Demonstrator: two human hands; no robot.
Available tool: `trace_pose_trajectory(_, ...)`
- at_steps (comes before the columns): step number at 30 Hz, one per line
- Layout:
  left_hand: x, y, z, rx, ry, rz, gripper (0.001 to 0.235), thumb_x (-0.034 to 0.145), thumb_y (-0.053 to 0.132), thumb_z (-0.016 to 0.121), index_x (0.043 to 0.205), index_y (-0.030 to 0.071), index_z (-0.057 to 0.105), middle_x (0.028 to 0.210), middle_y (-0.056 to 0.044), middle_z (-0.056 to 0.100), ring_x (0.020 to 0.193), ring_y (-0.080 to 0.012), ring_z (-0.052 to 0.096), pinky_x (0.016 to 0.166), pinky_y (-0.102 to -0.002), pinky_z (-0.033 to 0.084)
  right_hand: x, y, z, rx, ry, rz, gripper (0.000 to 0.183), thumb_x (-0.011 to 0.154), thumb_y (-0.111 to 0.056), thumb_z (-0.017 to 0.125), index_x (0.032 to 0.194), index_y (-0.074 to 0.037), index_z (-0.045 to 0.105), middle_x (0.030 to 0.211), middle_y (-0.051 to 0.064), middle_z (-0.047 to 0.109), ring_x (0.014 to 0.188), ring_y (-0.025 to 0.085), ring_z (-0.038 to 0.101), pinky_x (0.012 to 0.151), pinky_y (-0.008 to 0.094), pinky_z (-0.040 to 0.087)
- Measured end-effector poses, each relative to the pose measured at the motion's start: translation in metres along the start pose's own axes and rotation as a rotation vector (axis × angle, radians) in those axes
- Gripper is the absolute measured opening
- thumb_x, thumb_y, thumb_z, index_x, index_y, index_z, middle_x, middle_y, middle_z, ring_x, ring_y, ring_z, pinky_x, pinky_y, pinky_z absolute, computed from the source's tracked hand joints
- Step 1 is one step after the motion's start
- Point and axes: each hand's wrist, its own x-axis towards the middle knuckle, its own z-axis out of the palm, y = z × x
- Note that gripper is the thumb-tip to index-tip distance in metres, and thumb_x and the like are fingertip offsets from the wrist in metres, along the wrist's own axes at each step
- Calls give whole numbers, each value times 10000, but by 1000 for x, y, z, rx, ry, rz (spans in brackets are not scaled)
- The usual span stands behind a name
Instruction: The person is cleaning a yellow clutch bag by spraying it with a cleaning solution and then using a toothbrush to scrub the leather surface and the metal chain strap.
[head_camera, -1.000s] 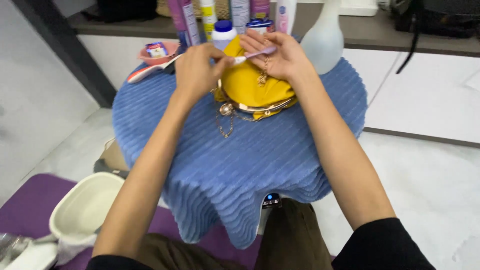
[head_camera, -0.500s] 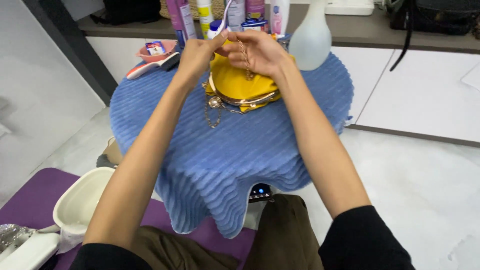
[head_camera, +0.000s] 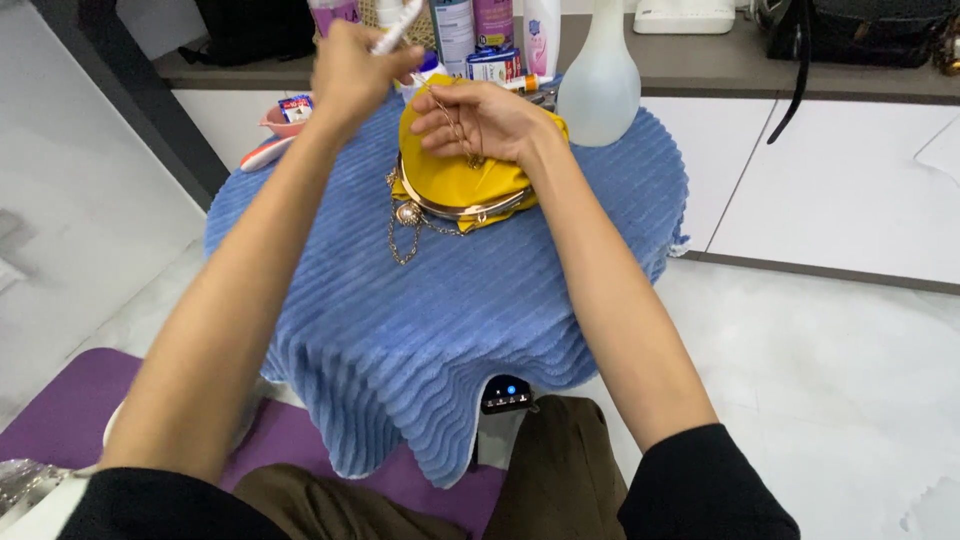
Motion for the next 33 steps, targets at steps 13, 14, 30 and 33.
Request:
trace_pose_trajectory(13, -6, -7, -11, -580, -383, -105, 574, 1011, 552, 429, 1086, 72, 733, 660, -19, 679, 372, -74, 390, 350, -212, 252, 5, 2, -9, 395, 470, -250, 255, 985, -139, 567, 1167, 13, 661, 1200, 240, 728, 1076, 304, 733, 855, 377, 634)
trace_pose_trajectory(14, -6, -12, -11, -646, -435, -66, 435, 1042, 409, 459, 1094, 67, 722, 691, -14, 665, 398, -65, 382, 372, -206, 257, 6, 2, -7, 396, 489, -244, 292, 983, -143, 560, 1207, 23, 645, 1238, 242, 710, 1121, 312, 713, 895, 388, 619)
trace_pose_trajectory(30, -15, -40, -20, -144, -291, 194, 109, 928, 301, 742, 852, 264, 812, 612, 57, 691, 581, -181, 604, 624, -300, 407, 15, 26, -52, 386, 457, -226, 400, 953, -221, 539, 1282, -38, 672, 1330, 213, 669, 1227, 337, 661, 1070, 522, 535)
trace_pose_trajectory(33, -11, -51, -16, -211, -517, 174, 115, 920, 152, 718, 903, 125, 828, 611, -56, 716, 510, -196, 472, 606, -329, 376, 16, 30, -61, 364, 468, -226, 407, 956, -226, 558, 1294, -27, 665, 1336, 194, 670, 1220, 319, 666, 1035, 497, 564)
